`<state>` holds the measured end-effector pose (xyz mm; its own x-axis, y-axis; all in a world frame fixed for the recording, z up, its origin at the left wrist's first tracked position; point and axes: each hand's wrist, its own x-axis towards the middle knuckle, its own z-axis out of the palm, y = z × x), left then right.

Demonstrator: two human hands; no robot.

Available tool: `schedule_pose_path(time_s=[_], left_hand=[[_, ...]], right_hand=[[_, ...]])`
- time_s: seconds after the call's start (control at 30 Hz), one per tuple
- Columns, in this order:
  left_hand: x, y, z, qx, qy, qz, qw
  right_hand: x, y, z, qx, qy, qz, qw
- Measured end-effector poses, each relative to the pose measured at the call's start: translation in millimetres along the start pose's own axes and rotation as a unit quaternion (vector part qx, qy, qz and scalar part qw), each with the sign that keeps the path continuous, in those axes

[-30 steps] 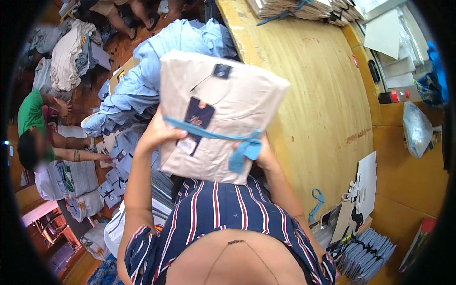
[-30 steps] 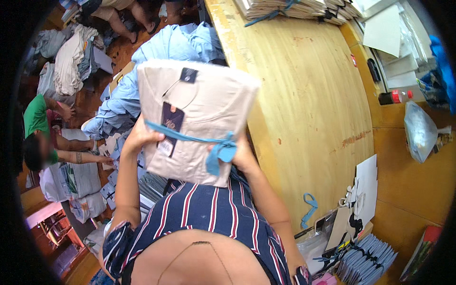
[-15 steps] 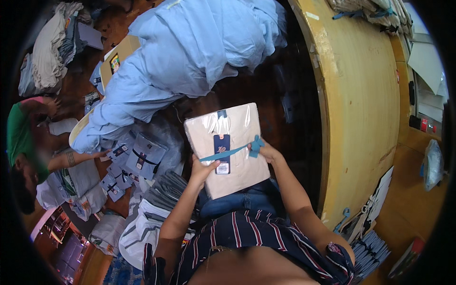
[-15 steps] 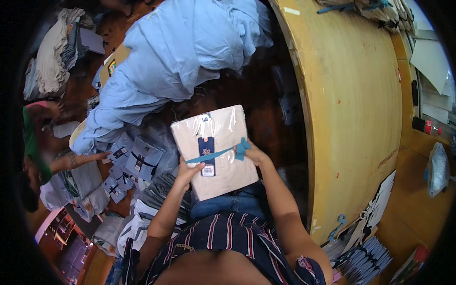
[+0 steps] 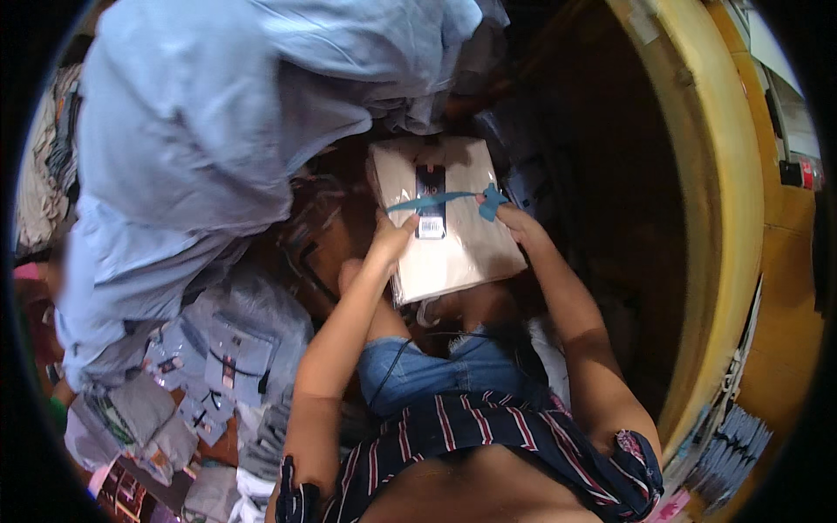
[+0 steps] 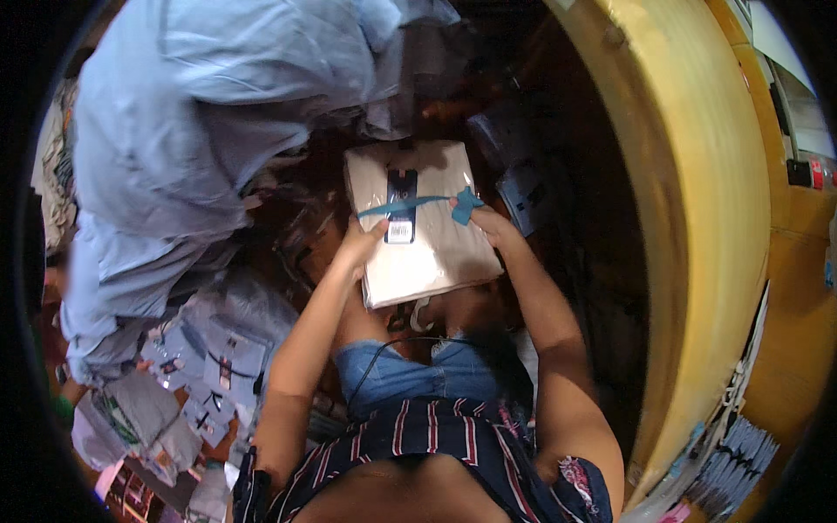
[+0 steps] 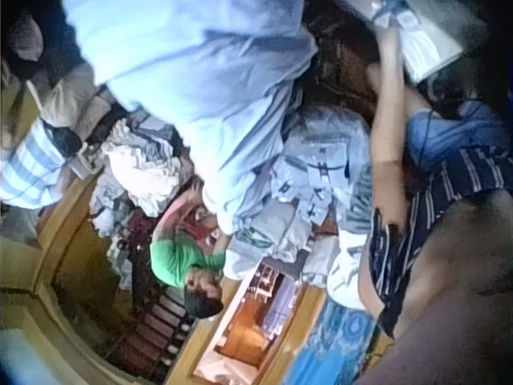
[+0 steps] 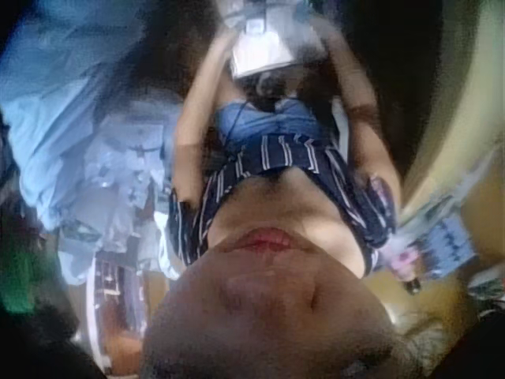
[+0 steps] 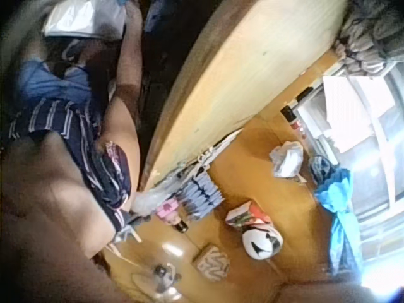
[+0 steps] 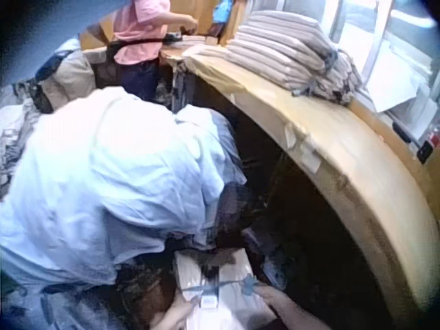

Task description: The person ties bundles of packaged shirts using blue ribbons, stacks them, and places the bundles on the floor.

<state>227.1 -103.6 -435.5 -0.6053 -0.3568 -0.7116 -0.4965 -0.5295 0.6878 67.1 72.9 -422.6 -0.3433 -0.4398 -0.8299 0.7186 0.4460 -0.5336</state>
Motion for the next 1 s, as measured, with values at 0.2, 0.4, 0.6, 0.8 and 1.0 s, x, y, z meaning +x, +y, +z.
schedule_pose_path(time_s=[0.2, 0.4, 0.6, 0.8, 1.0], left_hand=[[141, -18, 65, 0.073, -0.128, 0.09, 0.985], [190, -43, 141, 0.332, -0.227, 0.125, 0.907], [223, -141, 213, 0.48, -0.227, 0.171, 0.83], [212, -153, 263, 0.514, -0.258, 0.25, 0.779], [218, -161, 288, 0.549, -0.308, 0.297, 0.718]], right_hand=[[13, 13, -45, 0.049, 0.164, 0.024, 0.985], [61, 143, -133, 0.133, 0.267, -0.116, 0.947], [61, 209, -144, 0.195, 0.329, -0.14, 0.913], [35, 221, -173, 0.212, 0.409, -0.185, 0.868], [-10, 228, -230, 0.2, 0.461, -0.217, 0.837]])
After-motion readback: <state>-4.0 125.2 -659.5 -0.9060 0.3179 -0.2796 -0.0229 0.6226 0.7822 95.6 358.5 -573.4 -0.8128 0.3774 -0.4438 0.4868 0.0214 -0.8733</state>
